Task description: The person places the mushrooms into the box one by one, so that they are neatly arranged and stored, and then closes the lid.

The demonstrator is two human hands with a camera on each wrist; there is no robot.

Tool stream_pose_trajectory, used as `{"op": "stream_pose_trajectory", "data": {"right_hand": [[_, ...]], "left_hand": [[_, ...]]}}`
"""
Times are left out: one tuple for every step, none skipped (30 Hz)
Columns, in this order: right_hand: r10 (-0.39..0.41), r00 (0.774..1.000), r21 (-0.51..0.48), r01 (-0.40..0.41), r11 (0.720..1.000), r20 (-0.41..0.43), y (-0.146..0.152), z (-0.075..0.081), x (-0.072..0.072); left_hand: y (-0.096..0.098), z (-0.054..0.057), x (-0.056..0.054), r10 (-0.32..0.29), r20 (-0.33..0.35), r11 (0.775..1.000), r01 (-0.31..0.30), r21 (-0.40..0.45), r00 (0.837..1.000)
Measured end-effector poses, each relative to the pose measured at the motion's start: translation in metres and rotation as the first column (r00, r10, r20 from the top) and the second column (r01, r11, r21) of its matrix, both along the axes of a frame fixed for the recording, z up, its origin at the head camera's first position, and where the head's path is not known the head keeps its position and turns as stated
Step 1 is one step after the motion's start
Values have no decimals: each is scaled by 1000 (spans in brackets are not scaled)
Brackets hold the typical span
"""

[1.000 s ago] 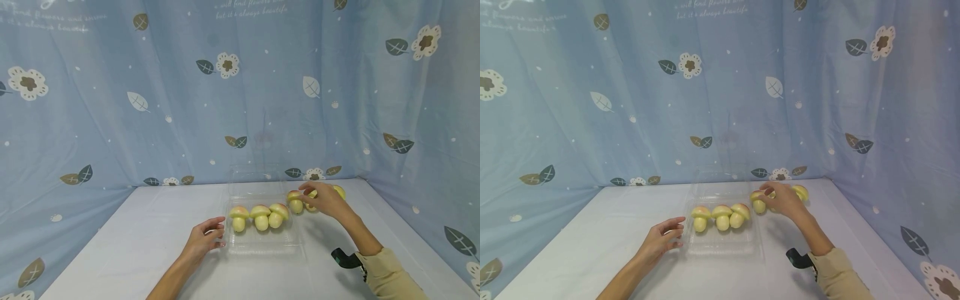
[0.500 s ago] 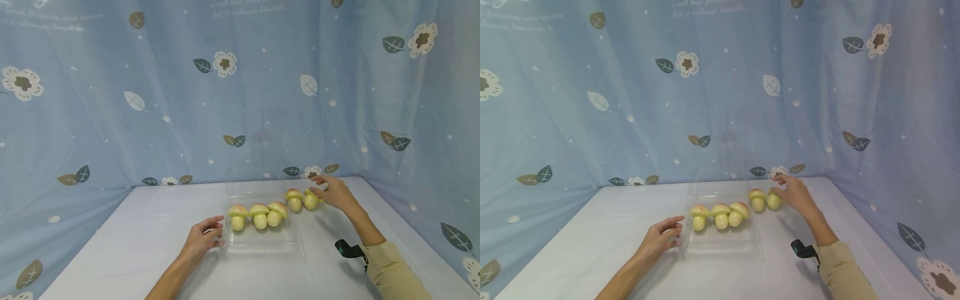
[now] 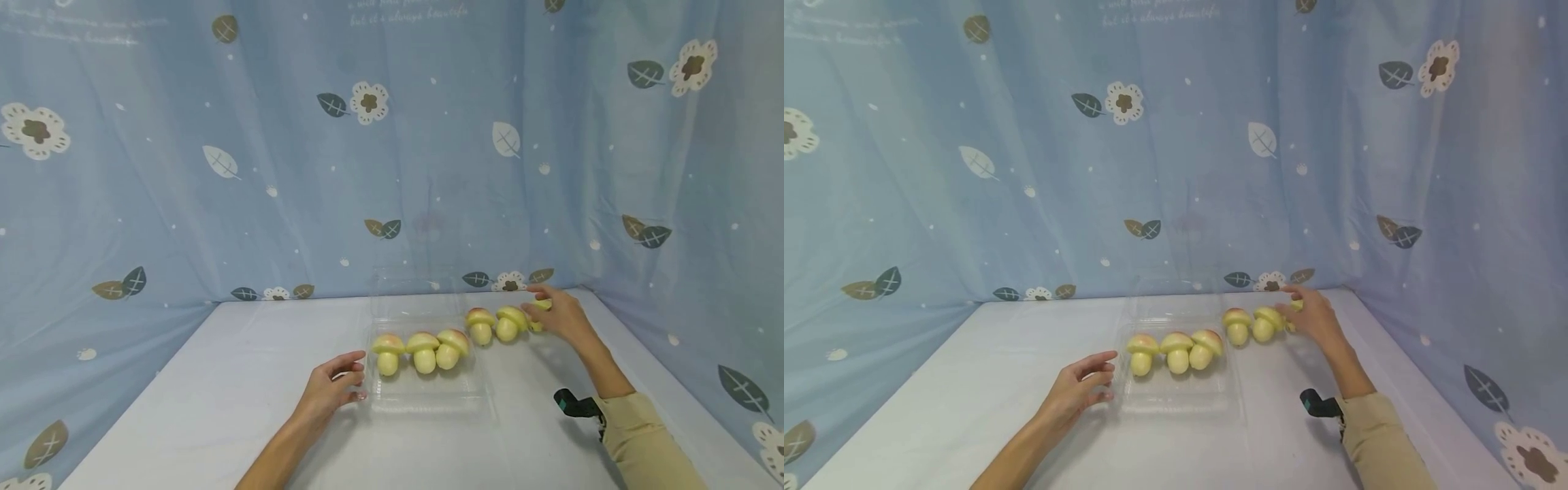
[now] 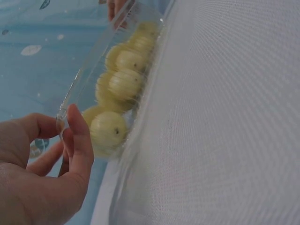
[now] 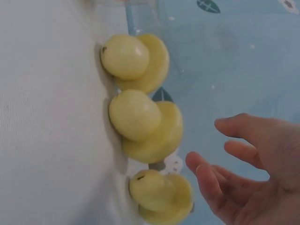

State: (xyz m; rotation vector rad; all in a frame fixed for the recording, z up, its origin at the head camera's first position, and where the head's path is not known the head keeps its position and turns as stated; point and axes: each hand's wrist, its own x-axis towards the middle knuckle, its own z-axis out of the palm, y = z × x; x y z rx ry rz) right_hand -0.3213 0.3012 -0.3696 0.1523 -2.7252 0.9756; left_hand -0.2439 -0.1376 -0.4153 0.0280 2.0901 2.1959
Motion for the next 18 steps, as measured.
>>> {"op": "stream_pose_trajectory", "data": {"right_hand": [[-7, 1000, -4, 7, 1000, 0, 1, 0, -1], [-18, 1000, -5, 18, 1000, 1, 2, -1, -1], [-27, 1000, -11, 27, 1000, 3, 4, -2, -2], [-33, 999, -20, 33, 999, 6, 5, -3, -3], [-39, 999, -20, 39, 999, 4, 6, -3, -3], [-42, 999, -19, 43, 999, 4, 8, -4, -4], [-50, 999, -16, 50, 999, 9, 10, -6, -4], [-54, 998, -14, 54, 998, 14, 11, -7, -4], [-58, 998, -10, 58, 998, 19, 13, -8, -5], [-59, 998, -10, 59, 998, 27, 15, -10, -5], [-62, 998, -3, 62, 998, 34, 16, -11, -5], [-64, 997, 7, 64, 998, 41, 18, -13, -6], [-68, 997, 19, 67, 998, 48, 19, -14, -7], [-70, 996, 34, 68, 997, 53, 20, -15, -8], [-72, 996, 52, 69, 996, 59, 21, -17, -9], [-73, 995, 68, 68, 995, 68, 22, -18, -10], [-76, 994, 90, 69, 994, 79, 22, -19, -11], [-78, 993, 107, 69, 992, 89, 23, -20, -12]], "left_hand": [[0, 0, 0, 0, 0, 1000, 0, 1, 1000], [0, 1, 1, -1, 0, 1000, 1, 1, 1000], [0, 1, 1, -1, 3, 1000, 1, 3, 1000], [0, 1, 1, -2, 3, 1000, 2, 4, 1000], [0, 2, 1, -2, 6, 1000, 2, 7, 1000], [0, 2, 1, -1, 8, 1000, 1, 7, 1000], [0, 2, 0, 0, 11, 1000, 0, 9, 1000], [0, 2, 0, 0, 13, 1000, 0, 10, 1000], [0, 1, 0, 1, 15, 1000, -1, 10, 1000], [0, 1, 0, 0, 13, 1000, 0, 10, 1000], [0, 1, 0, 1, 15, 1000, -1, 12, 1000], [0, 1, 0, 1, 14, 1000, -1, 12, 1000], [1, 1, -1, 0, 12, 1000, 0, 14, 1000], [1, 1, -1, 0, 11, 1000, 0, 15, 1000], [1, 1, -1, 0, 10, 1000, 0, 15, 1000], [1, 1, -1, 1, 9, 1000, -2, 15, 1000], [0, 1, -1, 3, 11, 1000, -3, 17, 1000], [0, 1, -1, 4, 11, 1000, -5, 17, 1000]]}}
